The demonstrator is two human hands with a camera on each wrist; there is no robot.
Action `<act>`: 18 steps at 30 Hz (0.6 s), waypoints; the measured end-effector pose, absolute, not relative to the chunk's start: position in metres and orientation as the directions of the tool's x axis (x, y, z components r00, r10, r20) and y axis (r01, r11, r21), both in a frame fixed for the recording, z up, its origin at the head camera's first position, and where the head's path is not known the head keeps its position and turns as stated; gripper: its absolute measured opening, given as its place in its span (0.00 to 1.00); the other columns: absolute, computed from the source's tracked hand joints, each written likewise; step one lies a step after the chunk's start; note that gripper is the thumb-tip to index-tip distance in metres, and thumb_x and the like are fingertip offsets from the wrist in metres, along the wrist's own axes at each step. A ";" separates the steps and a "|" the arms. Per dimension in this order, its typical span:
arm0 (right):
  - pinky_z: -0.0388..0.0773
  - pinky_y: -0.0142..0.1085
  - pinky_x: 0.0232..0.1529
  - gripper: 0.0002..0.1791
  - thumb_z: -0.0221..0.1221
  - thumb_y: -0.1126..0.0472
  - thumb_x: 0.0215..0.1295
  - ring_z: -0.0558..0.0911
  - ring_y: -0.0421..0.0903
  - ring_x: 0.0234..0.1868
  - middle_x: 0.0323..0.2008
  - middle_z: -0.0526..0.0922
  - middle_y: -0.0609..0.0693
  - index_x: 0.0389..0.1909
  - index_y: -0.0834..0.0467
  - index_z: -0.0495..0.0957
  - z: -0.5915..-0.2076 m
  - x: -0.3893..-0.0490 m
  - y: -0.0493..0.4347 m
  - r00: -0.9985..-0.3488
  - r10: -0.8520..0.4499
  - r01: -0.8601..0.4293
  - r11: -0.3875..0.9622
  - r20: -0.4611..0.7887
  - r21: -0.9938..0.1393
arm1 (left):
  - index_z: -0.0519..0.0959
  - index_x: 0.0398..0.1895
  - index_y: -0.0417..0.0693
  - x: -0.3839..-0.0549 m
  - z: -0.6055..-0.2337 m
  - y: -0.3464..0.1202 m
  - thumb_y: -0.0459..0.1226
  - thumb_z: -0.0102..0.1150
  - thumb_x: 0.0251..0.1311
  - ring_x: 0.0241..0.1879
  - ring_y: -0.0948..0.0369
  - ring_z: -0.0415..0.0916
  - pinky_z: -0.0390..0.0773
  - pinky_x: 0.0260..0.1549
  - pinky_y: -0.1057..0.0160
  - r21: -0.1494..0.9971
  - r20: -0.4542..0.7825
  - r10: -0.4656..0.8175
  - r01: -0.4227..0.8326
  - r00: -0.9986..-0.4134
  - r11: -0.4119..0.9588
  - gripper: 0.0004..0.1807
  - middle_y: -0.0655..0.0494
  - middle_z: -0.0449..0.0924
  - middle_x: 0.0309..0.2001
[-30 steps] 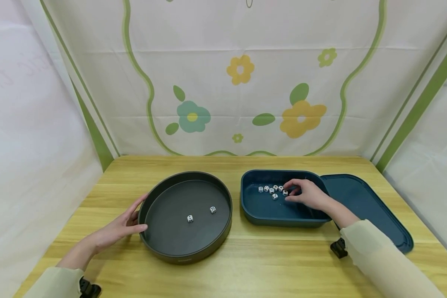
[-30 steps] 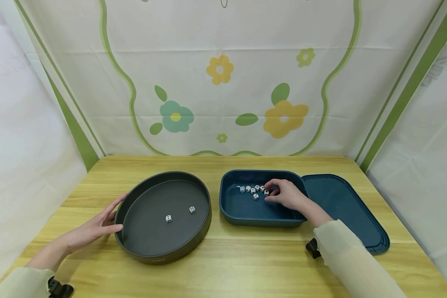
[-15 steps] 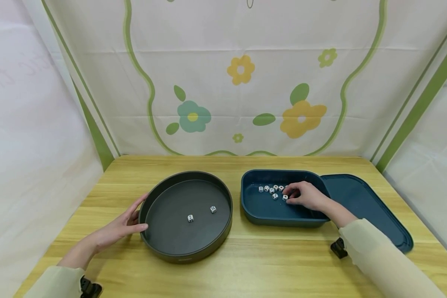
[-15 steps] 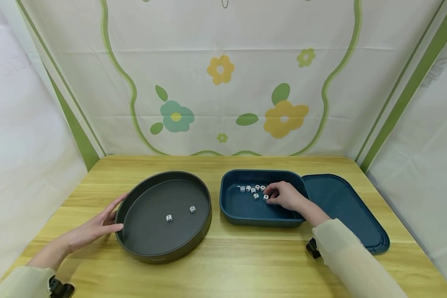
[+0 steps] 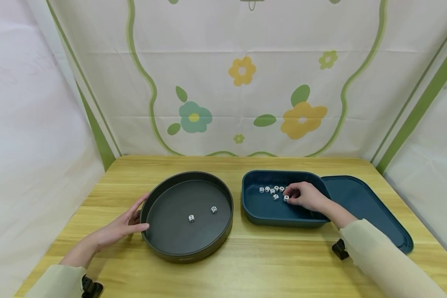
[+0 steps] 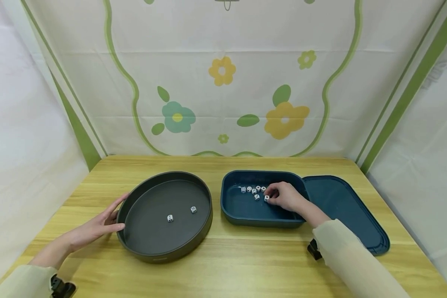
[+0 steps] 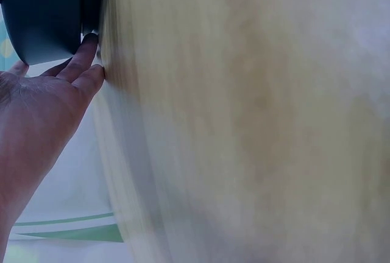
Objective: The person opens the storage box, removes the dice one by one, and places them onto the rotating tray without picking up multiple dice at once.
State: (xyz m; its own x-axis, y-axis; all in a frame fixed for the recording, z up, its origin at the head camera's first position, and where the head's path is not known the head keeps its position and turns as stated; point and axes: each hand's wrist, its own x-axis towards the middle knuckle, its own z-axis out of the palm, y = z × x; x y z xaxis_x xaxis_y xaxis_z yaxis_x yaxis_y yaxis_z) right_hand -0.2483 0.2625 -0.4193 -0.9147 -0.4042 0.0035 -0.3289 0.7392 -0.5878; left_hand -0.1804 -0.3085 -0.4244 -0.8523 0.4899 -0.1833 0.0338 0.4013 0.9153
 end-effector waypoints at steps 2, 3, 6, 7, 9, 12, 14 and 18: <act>0.76 0.39 0.35 0.08 0.63 0.70 0.61 0.78 0.44 0.34 0.35 0.81 0.48 0.41 0.61 0.82 -0.419 -0.248 0.263 -0.917 -0.398 -0.331 0.725 0.025 -0.603 | 0.29 0.78 0.62 -0.181 -0.424 -0.308 0.37 0.51 0.71 0.70 0.34 0.42 0.53 0.59 0.32 0.917 -0.187 0.493 0.029 -0.850 0.397 0.47 0.28 0.39 0.73; 0.76 0.39 0.35 0.08 0.63 0.70 0.61 0.79 0.44 0.34 0.36 0.81 0.48 0.41 0.61 0.82 -0.419 -0.247 0.262 -0.916 -0.399 -0.339 0.715 0.041 -0.612 | 0.29 0.78 0.62 -0.181 -0.424 -0.308 0.37 0.51 0.71 0.70 0.34 0.42 0.53 0.59 0.32 0.918 -0.188 0.494 0.028 -0.849 0.396 0.47 0.28 0.39 0.73; 0.78 0.38 0.37 0.08 0.63 0.70 0.62 0.81 0.46 0.37 0.38 0.82 0.51 0.42 0.62 0.82 -0.417 -0.245 0.259 -0.914 -0.397 -0.348 0.675 0.078 -0.651 | 0.29 0.78 0.61 -0.181 -0.424 -0.307 0.37 0.51 0.71 0.70 0.34 0.44 0.54 0.59 0.33 0.920 -0.189 0.497 0.025 -0.847 0.392 0.47 0.28 0.41 0.72; 0.78 0.37 0.38 0.08 0.63 0.70 0.62 0.81 0.46 0.38 0.39 0.82 0.51 0.42 0.63 0.82 -0.415 -0.244 0.258 -0.914 -0.397 -0.351 0.660 0.088 -0.664 | 0.29 0.78 0.60 -0.181 -0.423 -0.307 0.37 0.51 0.71 0.70 0.34 0.45 0.54 0.59 0.33 0.920 -0.190 0.498 0.024 -0.846 0.391 0.47 0.27 0.42 0.72; 0.78 0.36 0.39 0.08 0.62 0.70 0.63 0.81 0.47 0.39 0.40 0.82 0.52 0.43 0.63 0.82 -0.412 -0.242 0.253 -0.910 -0.398 -0.360 0.630 0.111 -0.688 | 0.29 0.78 0.60 -0.181 -0.423 -0.306 0.37 0.52 0.71 0.69 0.35 0.45 0.54 0.59 0.34 0.920 -0.191 0.497 0.022 -0.847 0.392 0.47 0.27 0.43 0.72; 0.78 0.35 0.39 0.09 0.61 0.70 0.64 0.81 0.47 0.40 0.40 0.82 0.52 0.45 0.64 0.81 -0.404 -0.240 0.244 -0.903 -0.403 -0.381 0.587 0.150 -0.715 | 0.29 0.78 0.59 -0.181 -0.423 -0.306 0.37 0.52 0.71 0.69 0.35 0.46 0.54 0.59 0.34 0.918 -0.193 0.493 0.022 -0.848 0.396 0.47 0.27 0.44 0.72; 0.78 0.35 0.40 0.09 0.61 0.69 0.64 0.81 0.47 0.40 0.40 0.82 0.52 0.45 0.64 0.81 -0.399 -0.239 0.237 -0.894 -0.412 -0.399 0.552 0.177 -0.732 | 0.29 0.78 0.60 -0.181 -0.423 -0.307 0.37 0.52 0.71 0.69 0.35 0.46 0.55 0.58 0.34 0.917 -0.194 0.492 0.021 -0.849 0.398 0.47 0.27 0.44 0.72; 0.78 0.34 0.39 0.09 0.63 0.68 0.64 0.81 0.46 0.40 0.40 0.82 0.52 0.45 0.64 0.82 -0.390 -0.239 0.220 -0.874 -0.440 -0.421 0.473 0.207 -0.774 | 0.29 0.78 0.61 -0.180 -0.424 -0.307 0.37 0.52 0.71 0.70 0.35 0.45 0.55 0.58 0.34 0.917 -0.196 0.489 0.018 -0.850 0.399 0.47 0.28 0.43 0.72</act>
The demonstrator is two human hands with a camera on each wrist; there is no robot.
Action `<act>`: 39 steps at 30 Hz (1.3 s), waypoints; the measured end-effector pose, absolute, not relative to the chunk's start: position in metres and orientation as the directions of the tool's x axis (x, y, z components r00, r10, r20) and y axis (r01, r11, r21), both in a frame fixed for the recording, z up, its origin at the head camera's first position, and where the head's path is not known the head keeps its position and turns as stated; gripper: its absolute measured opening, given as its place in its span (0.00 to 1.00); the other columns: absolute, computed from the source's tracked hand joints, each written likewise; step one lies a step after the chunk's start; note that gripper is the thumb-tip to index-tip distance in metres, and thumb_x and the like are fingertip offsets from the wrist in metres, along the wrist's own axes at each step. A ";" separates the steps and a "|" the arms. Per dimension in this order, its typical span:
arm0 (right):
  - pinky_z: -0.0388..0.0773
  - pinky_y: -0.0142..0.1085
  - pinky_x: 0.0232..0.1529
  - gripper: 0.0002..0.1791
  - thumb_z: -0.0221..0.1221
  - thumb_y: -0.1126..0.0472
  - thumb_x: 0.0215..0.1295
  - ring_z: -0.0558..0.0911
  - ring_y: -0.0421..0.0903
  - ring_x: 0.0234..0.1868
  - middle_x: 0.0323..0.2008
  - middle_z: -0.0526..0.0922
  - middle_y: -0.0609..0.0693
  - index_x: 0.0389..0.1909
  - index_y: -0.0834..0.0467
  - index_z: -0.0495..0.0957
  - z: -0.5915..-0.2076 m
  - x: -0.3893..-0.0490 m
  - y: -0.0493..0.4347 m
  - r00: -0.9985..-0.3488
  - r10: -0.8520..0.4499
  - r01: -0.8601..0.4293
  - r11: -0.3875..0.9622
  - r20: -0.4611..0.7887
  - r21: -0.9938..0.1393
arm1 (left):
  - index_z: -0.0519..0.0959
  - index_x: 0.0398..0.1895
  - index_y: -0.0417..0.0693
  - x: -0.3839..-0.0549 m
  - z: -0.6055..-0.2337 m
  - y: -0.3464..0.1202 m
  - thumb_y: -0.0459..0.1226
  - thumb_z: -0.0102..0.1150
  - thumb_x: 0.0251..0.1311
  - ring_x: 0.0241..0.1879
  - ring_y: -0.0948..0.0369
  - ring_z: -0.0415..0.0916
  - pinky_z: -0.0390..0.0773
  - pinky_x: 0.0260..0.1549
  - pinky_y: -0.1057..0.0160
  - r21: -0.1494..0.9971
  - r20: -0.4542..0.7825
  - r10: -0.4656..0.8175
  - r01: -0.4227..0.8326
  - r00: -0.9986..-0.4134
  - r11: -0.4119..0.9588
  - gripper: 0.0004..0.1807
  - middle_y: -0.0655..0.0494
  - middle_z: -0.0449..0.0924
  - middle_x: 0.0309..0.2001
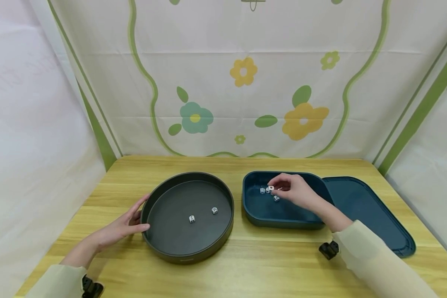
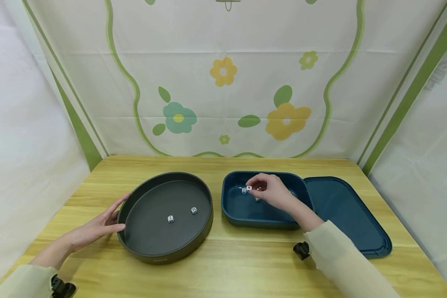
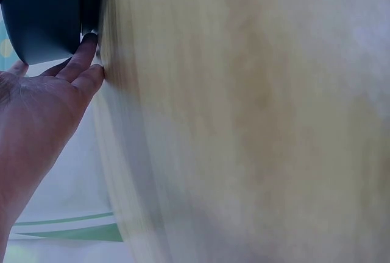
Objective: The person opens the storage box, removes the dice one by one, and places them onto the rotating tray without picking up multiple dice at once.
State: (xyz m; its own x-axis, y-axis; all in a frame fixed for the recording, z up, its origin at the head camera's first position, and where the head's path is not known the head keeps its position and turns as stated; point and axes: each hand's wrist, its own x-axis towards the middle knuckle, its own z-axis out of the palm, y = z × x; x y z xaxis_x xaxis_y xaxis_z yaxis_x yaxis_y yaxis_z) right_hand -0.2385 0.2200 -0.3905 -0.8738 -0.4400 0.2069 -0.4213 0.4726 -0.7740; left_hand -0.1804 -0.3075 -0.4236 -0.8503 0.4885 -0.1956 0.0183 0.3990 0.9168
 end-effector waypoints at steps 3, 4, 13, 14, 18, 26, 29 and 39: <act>0.78 0.34 0.38 0.09 0.63 0.66 0.64 0.80 0.46 0.39 0.40 0.82 0.52 0.44 0.63 0.82 -0.384 -0.236 0.204 -0.858 -0.465 -0.430 0.421 0.217 -0.799 | 0.29 0.78 0.62 -0.180 -0.423 -0.308 0.37 0.51 0.71 0.70 0.35 0.45 0.55 0.58 0.34 0.916 -0.194 0.489 0.021 -0.851 0.400 0.47 0.28 0.42 0.72; 0.78 0.34 0.38 0.09 0.63 0.66 0.64 0.80 0.46 0.39 0.40 0.82 0.51 0.44 0.62 0.82 -0.382 -0.234 0.198 -0.851 -0.474 -0.438 0.407 0.225 -0.801 | 0.29 0.78 0.62 -0.179 -0.423 -0.308 0.37 0.51 0.71 0.70 0.35 0.45 0.55 0.58 0.34 0.916 -0.194 0.488 0.021 -0.851 0.400 0.47 0.28 0.42 0.72; 0.78 0.37 0.43 0.09 0.63 0.67 0.64 0.81 0.45 0.40 0.40 0.82 0.50 0.44 0.61 0.82 -0.375 -0.227 0.145 -0.791 -0.554 -0.496 0.332 0.260 -0.802 | 0.29 0.78 0.60 -0.177 -0.421 -0.308 0.36 0.51 0.71 0.69 0.34 0.44 0.56 0.58 0.35 0.911 -0.184 0.495 0.041 -0.849 0.410 0.47 0.27 0.42 0.72; 0.78 0.37 0.43 0.09 0.63 0.67 0.64 0.81 0.45 0.40 0.40 0.82 0.50 0.44 0.61 0.82 -0.375 -0.226 0.140 -0.789 -0.560 -0.494 0.333 0.253 -0.803 | 0.29 0.78 0.60 -0.176 -0.421 -0.308 0.36 0.51 0.71 0.69 0.35 0.44 0.56 0.58 0.35 0.911 -0.188 0.491 0.036 -0.851 0.411 0.47 0.27 0.42 0.72; 0.78 0.37 0.43 0.09 0.63 0.67 0.64 0.81 0.43 0.40 0.40 0.83 0.49 0.45 0.62 0.83 -0.376 -0.224 0.116 -0.778 -0.586 -0.482 0.322 0.228 -0.815 | 0.29 0.78 0.59 -0.177 -0.422 -0.309 0.36 0.51 0.71 0.70 0.35 0.44 0.55 0.58 0.34 0.914 -0.185 0.488 0.033 -0.853 0.405 0.47 0.27 0.42 0.72; 0.77 0.32 0.42 0.10 0.63 0.69 0.63 0.80 0.39 0.37 0.37 0.82 0.47 0.45 0.64 0.82 -0.388 -0.223 0.072 -0.745 -0.642 -0.476 0.321 0.181 -0.819 | 0.30 0.78 0.62 -0.177 -0.424 -0.310 0.36 0.51 0.71 0.70 0.35 0.44 0.54 0.58 0.34 0.916 -0.179 0.485 0.035 -0.856 0.400 0.47 0.28 0.42 0.72; 0.77 0.31 0.42 0.10 0.63 0.68 0.63 0.80 0.39 0.37 0.37 0.82 0.46 0.45 0.62 0.82 -0.394 -0.224 0.059 -0.738 -0.652 -0.484 0.333 0.174 -0.809 | 0.30 0.78 0.61 -0.177 -0.424 -0.310 0.36 0.51 0.71 0.69 0.34 0.45 0.54 0.58 0.33 0.914 -0.183 0.484 0.033 -0.856 0.404 0.47 0.27 0.42 0.72; 0.76 0.30 0.38 0.08 0.63 0.66 0.64 0.79 0.39 0.35 0.37 0.81 0.43 0.43 0.56 0.83 -0.402 -0.229 0.035 -0.732 -0.670 -0.525 0.433 0.128 -0.733 | 0.30 0.78 0.62 -0.177 -0.423 -0.310 0.36 0.51 0.71 0.69 0.34 0.44 0.55 0.58 0.34 0.914 -0.179 0.495 0.043 -0.851 0.403 0.47 0.27 0.42 0.72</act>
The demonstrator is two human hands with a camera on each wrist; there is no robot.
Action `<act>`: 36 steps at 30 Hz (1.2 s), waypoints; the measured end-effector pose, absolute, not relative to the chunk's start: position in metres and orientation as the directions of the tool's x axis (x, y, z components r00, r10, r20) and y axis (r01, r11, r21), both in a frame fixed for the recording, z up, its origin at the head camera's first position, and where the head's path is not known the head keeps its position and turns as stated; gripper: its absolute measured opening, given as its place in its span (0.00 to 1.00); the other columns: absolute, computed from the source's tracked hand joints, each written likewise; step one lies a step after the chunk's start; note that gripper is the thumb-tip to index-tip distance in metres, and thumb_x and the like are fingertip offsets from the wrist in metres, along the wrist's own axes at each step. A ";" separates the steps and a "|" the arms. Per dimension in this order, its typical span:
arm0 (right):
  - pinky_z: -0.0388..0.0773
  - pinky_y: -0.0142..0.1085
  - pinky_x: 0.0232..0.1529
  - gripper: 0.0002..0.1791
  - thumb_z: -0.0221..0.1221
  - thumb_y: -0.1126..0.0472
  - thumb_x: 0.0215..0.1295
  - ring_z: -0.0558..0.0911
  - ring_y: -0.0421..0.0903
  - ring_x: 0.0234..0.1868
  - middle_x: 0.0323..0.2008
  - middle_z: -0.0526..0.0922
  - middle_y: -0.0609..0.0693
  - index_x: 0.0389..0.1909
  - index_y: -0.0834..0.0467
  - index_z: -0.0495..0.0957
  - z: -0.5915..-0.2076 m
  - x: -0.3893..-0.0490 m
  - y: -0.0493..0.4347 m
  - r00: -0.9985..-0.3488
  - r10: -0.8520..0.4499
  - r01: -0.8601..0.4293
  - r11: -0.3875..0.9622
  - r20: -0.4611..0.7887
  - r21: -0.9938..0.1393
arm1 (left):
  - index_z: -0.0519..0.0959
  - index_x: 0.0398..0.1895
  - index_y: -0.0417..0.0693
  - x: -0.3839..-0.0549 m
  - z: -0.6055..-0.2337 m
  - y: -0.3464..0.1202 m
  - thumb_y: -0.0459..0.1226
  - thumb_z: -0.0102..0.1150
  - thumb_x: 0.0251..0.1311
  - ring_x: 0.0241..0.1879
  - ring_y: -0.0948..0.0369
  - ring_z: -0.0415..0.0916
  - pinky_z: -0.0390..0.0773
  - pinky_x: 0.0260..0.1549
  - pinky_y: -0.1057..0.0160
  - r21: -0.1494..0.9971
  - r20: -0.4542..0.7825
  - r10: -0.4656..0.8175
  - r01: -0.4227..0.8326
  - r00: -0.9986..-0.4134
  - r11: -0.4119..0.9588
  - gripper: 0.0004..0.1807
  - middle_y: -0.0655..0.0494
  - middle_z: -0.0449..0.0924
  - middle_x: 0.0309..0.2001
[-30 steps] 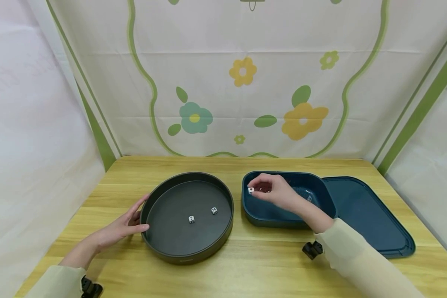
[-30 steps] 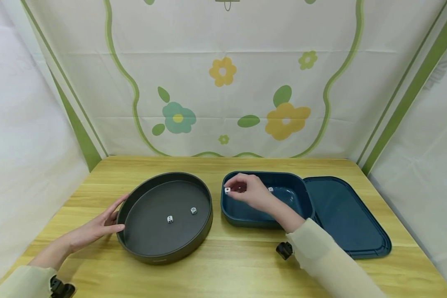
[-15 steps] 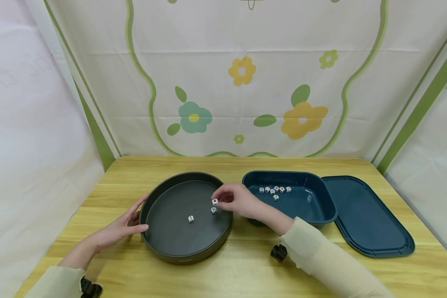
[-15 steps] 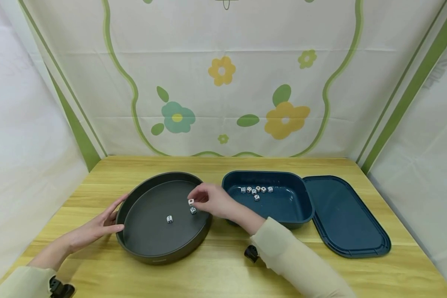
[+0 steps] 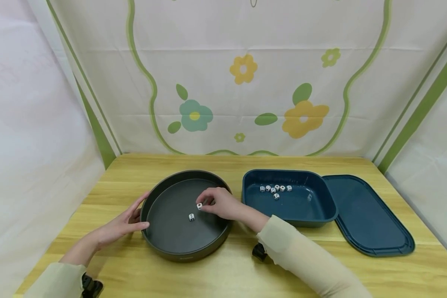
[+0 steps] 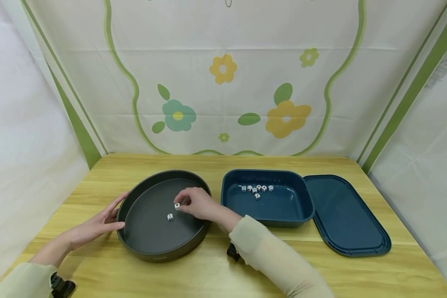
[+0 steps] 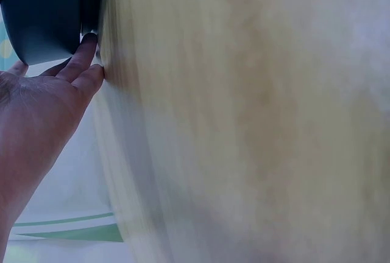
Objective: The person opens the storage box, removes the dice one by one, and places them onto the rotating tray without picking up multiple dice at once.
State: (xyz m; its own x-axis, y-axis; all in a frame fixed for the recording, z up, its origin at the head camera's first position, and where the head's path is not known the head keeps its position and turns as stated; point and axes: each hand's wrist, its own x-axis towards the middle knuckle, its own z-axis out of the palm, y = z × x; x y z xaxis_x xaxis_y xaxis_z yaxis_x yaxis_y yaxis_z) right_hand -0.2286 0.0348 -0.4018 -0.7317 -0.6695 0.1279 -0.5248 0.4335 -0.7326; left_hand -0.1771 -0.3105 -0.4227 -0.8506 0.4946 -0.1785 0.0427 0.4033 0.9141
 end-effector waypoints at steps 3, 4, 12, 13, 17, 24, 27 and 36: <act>0.75 0.30 0.37 0.06 0.64 0.64 0.64 0.79 0.37 0.35 0.36 0.81 0.42 0.41 0.54 0.83 -0.403 -0.231 0.031 -0.737 -0.670 -0.512 0.474 0.084 -0.716 | 0.30 0.78 0.61 -0.178 -0.423 -0.310 0.36 0.51 0.71 0.69 0.34 0.44 0.56 0.58 0.35 0.914 -0.177 0.497 0.045 -0.850 0.403 0.47 0.27 0.42 0.72; 0.75 0.30 0.37 0.06 0.64 0.64 0.64 0.79 0.36 0.34 0.36 0.81 0.41 0.41 0.53 0.83 -0.404 -0.231 0.030 -0.738 -0.671 -0.508 0.488 0.067 -0.710 | 0.30 0.78 0.61 -0.178 -0.423 -0.310 0.36 0.51 0.71 0.69 0.34 0.44 0.56 0.58 0.35 0.915 -0.177 0.498 0.045 -0.849 0.402 0.47 0.27 0.42 0.72; 0.75 0.31 0.37 0.08 0.65 0.65 0.63 0.79 0.38 0.35 0.38 0.81 0.44 0.43 0.56 0.83 -0.403 -0.232 0.031 -0.738 -0.673 -0.509 0.506 0.051 -0.696 | 0.30 0.78 0.61 -0.180 -0.426 -0.311 0.36 0.51 0.71 0.70 0.34 0.43 0.54 0.58 0.33 0.918 -0.175 0.495 0.041 -0.851 0.395 0.47 0.29 0.39 0.73; 0.75 0.31 0.37 0.08 0.65 0.65 0.63 0.79 0.38 0.35 0.38 0.82 0.45 0.43 0.57 0.83 -0.402 -0.232 0.033 -0.738 -0.672 -0.511 0.494 0.063 -0.703 | 0.30 0.78 0.62 -0.180 -0.426 -0.311 0.36 0.51 0.71 0.70 0.35 0.43 0.54 0.58 0.34 0.918 -0.176 0.492 0.039 -0.852 0.396 0.47 0.29 0.39 0.73; 0.76 0.31 0.36 0.09 0.64 0.65 0.64 0.79 0.40 0.36 0.39 0.82 0.47 0.44 0.60 0.83 -0.394 -0.231 0.044 -0.729 -0.676 -0.516 0.438 0.109 -0.737 | 0.30 0.78 0.61 -0.180 -0.426 -0.311 0.36 0.51 0.71 0.70 0.34 0.43 0.54 0.58 0.34 0.918 -0.173 0.494 0.042 -0.852 0.394 0.47 0.29 0.40 0.73; 0.76 0.34 0.35 0.10 0.63 0.64 0.65 0.78 0.40 0.38 0.39 0.82 0.46 0.46 0.58 0.83 -0.371 -0.224 0.080 -0.759 -0.633 -0.497 0.416 0.149 -0.762 | 0.30 0.78 0.61 -0.180 -0.425 -0.310 0.36 0.51 0.71 0.70 0.34 0.44 0.54 0.58 0.33 0.919 -0.174 0.501 0.043 -0.848 0.392 0.47 0.28 0.40 0.73; 0.76 0.36 0.34 0.09 0.64 0.64 0.64 0.79 0.41 0.37 0.40 0.83 0.47 0.44 0.56 0.84 -0.363 -0.221 0.099 -0.775 -0.605 -0.502 0.415 0.182 -0.759 | 0.30 0.78 0.61 -0.180 -0.425 -0.310 0.36 0.51 0.71 0.70 0.34 0.44 0.54 0.58 0.33 0.917 -0.176 0.501 0.045 -0.847 0.397 0.47 0.28 0.40 0.72; 0.76 0.38 0.37 0.08 0.63 0.64 0.64 0.79 0.44 0.39 0.40 0.83 0.47 0.43 0.56 0.84 -0.353 -0.215 0.155 -0.825 -0.520 -0.481 0.442 0.221 -0.757 | 0.30 0.78 0.60 -0.178 -0.424 -0.311 0.35 0.50 0.71 0.70 0.34 0.42 0.53 0.58 0.33 0.916 -0.184 0.493 0.034 -0.850 0.400 0.46 0.30 0.37 0.74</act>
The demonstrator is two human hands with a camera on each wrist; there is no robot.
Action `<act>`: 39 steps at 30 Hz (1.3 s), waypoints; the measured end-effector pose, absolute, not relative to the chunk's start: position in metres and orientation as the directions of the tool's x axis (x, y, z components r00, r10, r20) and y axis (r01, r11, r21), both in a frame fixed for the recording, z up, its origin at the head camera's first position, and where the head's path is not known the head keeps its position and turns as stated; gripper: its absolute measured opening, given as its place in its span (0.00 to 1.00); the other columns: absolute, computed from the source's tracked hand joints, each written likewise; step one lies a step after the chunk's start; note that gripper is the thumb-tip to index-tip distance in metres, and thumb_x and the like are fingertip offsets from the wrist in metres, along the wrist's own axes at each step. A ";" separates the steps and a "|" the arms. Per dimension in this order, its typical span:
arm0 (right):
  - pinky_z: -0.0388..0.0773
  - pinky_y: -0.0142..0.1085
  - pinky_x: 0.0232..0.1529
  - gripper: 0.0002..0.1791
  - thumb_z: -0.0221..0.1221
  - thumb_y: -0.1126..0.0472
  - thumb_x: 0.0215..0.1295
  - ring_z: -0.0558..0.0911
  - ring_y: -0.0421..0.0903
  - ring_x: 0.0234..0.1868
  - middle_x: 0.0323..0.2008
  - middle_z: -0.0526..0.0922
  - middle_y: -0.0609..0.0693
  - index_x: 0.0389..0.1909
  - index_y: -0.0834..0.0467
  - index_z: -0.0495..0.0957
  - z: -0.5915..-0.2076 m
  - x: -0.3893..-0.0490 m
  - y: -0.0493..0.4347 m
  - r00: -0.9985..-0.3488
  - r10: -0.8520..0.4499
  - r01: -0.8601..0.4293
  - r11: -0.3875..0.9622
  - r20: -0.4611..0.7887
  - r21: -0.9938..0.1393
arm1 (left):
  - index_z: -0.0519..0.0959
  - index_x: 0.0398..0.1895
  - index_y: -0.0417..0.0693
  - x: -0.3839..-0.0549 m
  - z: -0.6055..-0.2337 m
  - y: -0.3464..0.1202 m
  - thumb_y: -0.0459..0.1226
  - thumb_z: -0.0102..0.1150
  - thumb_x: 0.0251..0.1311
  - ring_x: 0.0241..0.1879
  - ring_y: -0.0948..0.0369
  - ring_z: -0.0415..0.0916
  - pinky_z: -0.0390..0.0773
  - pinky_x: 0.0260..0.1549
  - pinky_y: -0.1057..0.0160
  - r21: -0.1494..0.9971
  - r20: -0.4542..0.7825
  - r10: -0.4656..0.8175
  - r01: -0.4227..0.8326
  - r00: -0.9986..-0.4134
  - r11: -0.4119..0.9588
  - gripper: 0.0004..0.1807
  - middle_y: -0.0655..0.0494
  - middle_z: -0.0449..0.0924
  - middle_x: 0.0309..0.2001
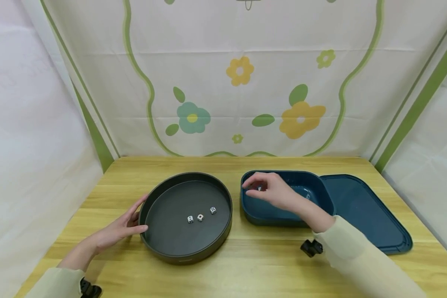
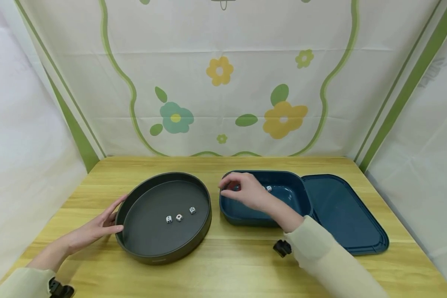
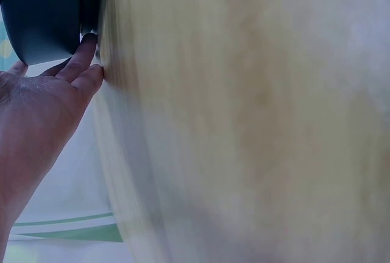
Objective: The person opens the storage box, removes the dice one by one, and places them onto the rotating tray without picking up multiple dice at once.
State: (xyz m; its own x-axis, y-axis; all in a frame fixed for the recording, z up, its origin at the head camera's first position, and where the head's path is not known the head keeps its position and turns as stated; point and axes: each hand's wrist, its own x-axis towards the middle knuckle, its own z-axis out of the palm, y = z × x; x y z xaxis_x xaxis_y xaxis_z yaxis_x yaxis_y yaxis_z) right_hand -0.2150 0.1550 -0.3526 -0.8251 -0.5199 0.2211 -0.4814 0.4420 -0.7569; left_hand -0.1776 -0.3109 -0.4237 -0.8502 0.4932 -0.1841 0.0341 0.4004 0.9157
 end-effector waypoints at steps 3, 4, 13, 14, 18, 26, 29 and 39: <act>0.77 0.37 0.34 0.08 0.63 0.62 0.65 0.79 0.45 0.37 0.39 0.83 0.46 0.44 0.58 0.83 -0.353 -0.212 0.175 -0.847 -0.490 -0.451 0.460 0.205 -0.765 | 0.30 0.78 0.62 -0.177 -0.424 -0.312 0.35 0.50 0.71 0.70 0.33 0.40 0.52 0.58 0.31 0.914 -0.183 0.494 0.038 -0.850 0.403 0.46 0.31 0.34 0.74; 0.77 0.37 0.34 0.09 0.63 0.62 0.66 0.79 0.45 0.37 0.39 0.82 0.47 0.44 0.58 0.83 -0.354 -0.212 0.181 -0.854 -0.481 -0.442 0.463 0.201 -0.769 | 0.30 0.78 0.63 -0.177 -0.424 -0.312 0.35 0.50 0.71 0.70 0.33 0.40 0.52 0.58 0.31 0.914 -0.182 0.493 0.039 -0.851 0.405 0.46 0.31 0.33 0.74; 0.77 0.36 0.37 0.12 0.63 0.62 0.65 0.80 0.45 0.40 0.45 0.81 0.52 0.49 0.59 0.81 -0.364 -0.215 0.238 -0.875 -0.455 -0.411 0.523 0.163 -0.747 | 0.28 0.78 0.62 -0.177 -0.424 -0.313 0.35 0.49 0.72 0.71 0.32 0.35 0.49 0.58 0.30 0.924 -0.192 0.498 0.015 -0.845 0.382 0.46 0.36 0.27 0.75; 0.77 0.36 0.37 0.13 0.63 0.62 0.65 0.80 0.45 0.40 0.46 0.81 0.53 0.50 0.59 0.80 -0.366 -0.217 0.243 -0.876 -0.459 -0.403 0.531 0.147 -0.746 | 0.29 0.78 0.62 -0.177 -0.424 -0.313 0.35 0.49 0.72 0.71 0.33 0.36 0.49 0.58 0.30 0.924 -0.193 0.496 0.013 -0.847 0.382 0.46 0.36 0.28 0.75; 0.77 0.36 0.40 0.18 0.63 0.62 0.65 0.79 0.48 0.43 0.51 0.78 0.60 0.54 0.63 0.77 -0.375 -0.224 0.262 -0.883 -0.465 -0.358 0.567 0.071 -0.742 | 0.29 0.78 0.62 -0.175 -0.422 -0.313 0.35 0.50 0.71 0.71 0.33 0.37 0.50 0.59 0.31 0.922 -0.199 0.489 0.007 -0.849 0.388 0.46 0.31 0.32 0.74; 0.77 0.43 0.45 0.28 0.64 0.60 0.65 0.77 0.59 0.52 0.57 0.72 0.67 0.61 0.70 0.69 -0.393 -0.237 0.273 -0.887 -0.462 -0.335 0.618 0.016 -0.711 | 0.29 0.78 0.59 -0.174 -0.421 -0.315 0.35 0.50 0.71 0.70 0.33 0.39 0.51 0.59 0.32 0.919 -0.197 0.489 0.014 -0.850 0.395 0.46 0.30 0.33 0.74; 0.77 0.46 0.46 0.30 0.65 0.60 0.64 0.76 0.61 0.53 0.58 0.71 0.68 0.62 0.70 0.67 -0.399 -0.242 0.272 -0.887 -0.462 -0.332 0.643 -0.004 -0.690 | 0.29 0.78 0.61 -0.174 -0.422 -0.315 0.35 0.50 0.71 0.70 0.33 0.38 0.51 0.59 0.32 0.922 -0.200 0.491 0.006 -0.848 0.386 0.46 0.32 0.31 0.74; 0.77 0.46 0.46 0.32 0.66 0.61 0.61 0.77 0.61 0.52 0.60 0.70 0.69 0.62 0.71 0.67 -0.415 -0.251 0.268 -0.901 -0.433 -0.305 0.697 -0.041 -0.649 | 0.29 0.78 0.60 -0.172 -0.422 -0.314 0.35 0.51 0.71 0.69 0.32 0.42 0.52 0.58 0.32 0.920 -0.194 0.490 0.015 -0.850 0.391 0.47 0.28 0.36 0.73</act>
State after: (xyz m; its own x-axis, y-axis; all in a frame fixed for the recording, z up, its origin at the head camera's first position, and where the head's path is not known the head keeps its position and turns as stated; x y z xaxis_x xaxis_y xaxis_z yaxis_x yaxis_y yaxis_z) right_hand -0.2510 0.2680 -0.4145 -0.9007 -0.4326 -0.0406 -0.3054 0.6968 -0.6490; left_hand -0.1722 -0.3142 -0.4219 -0.8500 0.4898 -0.1941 0.0153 0.3912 0.9202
